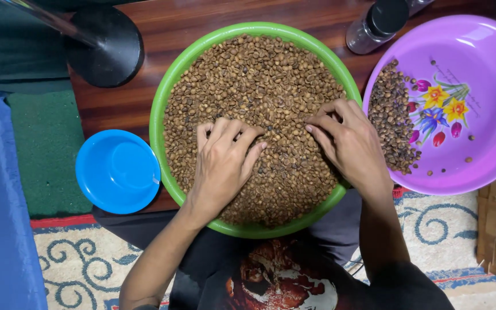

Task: The person sorts cocoa beans by hand, picking them from a large green bowl and transferring them into a purple bowl. The hands continuously sift through the beans to separate them.

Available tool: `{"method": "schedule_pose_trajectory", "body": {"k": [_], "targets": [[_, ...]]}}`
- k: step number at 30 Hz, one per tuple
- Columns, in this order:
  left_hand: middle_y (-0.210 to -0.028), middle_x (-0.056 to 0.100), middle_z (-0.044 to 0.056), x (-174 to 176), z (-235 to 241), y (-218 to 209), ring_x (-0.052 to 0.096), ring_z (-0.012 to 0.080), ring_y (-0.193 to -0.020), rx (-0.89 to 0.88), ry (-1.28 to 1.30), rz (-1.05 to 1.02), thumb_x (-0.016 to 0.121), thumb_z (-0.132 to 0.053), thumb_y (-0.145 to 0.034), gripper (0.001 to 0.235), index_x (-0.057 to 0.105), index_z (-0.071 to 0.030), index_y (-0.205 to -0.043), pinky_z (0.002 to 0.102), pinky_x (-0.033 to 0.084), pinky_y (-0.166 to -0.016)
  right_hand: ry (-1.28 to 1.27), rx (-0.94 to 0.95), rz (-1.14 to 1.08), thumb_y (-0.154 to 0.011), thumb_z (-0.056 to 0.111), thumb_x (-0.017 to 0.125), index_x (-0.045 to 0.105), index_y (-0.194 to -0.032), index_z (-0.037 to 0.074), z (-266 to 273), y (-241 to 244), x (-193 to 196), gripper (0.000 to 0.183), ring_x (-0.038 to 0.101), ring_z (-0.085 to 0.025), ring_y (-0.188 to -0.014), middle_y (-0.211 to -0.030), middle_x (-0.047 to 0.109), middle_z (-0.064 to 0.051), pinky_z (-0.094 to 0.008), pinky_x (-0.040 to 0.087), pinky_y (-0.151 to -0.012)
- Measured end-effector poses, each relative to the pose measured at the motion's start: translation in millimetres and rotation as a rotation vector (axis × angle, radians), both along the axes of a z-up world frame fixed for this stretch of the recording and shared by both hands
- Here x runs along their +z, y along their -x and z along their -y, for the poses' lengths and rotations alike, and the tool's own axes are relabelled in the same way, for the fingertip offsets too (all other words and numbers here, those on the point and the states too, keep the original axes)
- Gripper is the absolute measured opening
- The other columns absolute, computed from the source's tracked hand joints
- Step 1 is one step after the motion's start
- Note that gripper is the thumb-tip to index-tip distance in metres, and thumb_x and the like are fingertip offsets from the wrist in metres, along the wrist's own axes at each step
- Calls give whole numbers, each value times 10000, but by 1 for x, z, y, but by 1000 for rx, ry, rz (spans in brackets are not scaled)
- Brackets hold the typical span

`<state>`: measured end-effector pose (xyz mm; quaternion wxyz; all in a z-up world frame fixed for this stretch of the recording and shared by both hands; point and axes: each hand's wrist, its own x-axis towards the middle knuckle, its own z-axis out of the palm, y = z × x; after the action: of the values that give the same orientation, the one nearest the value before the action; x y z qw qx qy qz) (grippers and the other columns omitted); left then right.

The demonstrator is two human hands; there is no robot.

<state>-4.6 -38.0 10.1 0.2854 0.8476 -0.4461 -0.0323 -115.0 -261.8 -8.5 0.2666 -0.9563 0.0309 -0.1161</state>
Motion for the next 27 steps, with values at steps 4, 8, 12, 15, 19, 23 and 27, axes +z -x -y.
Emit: {"method": "schedule_pose_trajectory", "body": {"k": [4,8,12,15,19,23,27], "targets": [[-936,656,71,6,11,-10,580,247,-968,-18,-9,-9,635,-179,-1011,140,746,-116,-1070,471,375,-932,-37,-18,-9,-1045,130,672,745,-1065,52,-2,1,-1,108,625,-376,-980,-1033,632,-147,-479,536,-873],[-971,621,99,-4,22,-14,528,265,-1031,-66,-84,25,601,-136,-1006,163,756,-83,-1004,500,352,-968,-140,-87,79,-1013,119,741,738,-1034,59,-2,6,-5,63,681,-343,-991,-1025,693,-103,-425,548,-884],[-1008,575,95,-14,27,-17,501,280,-1077,-123,-189,64,648,-109,-948,119,753,-80,-996,519,346,-979,-189,-113,200,-928,30,800,734,-933,35,2,8,-8,66,703,-288,-799,-906,756,-87,-357,555,-759],[-1019,571,96,-14,27,-18,504,281,-1095,-122,-200,77,668,-100,-937,116,757,-74,-1008,526,347,-979,-224,-98,241,-896,-12,814,735,-905,24,2,8,-11,88,699,-296,-751,-885,766,-92,-353,561,-737],[-1011,556,92,-16,28,-19,502,280,-1084,-131,-194,85,687,-74,-919,111,759,-62,-1003,523,353,-970,-246,-86,272,-891,-18,826,739,-883,16,0,9,-10,94,693,-286,-724,-874,769,-98,-350,559,-715],[-1008,565,101,-13,27,-19,514,291,-1098,-127,-182,52,671,-78,-935,107,764,-53,-983,531,353,-985,-253,-58,277,-885,-52,815,747,-925,2,-4,6,3,95,703,-315,-745,-893,767,-121,-366,565,-720],[-1021,580,108,-10,21,-16,528,282,-1071,-117,-42,-9,641,-198,-976,180,754,-58,-978,520,351,-957,-299,-26,293,-900,-8,825,751,-1027,5,-4,11,4,147,699,-306,-772,-932,753,-128,-388,564,-728]]}}
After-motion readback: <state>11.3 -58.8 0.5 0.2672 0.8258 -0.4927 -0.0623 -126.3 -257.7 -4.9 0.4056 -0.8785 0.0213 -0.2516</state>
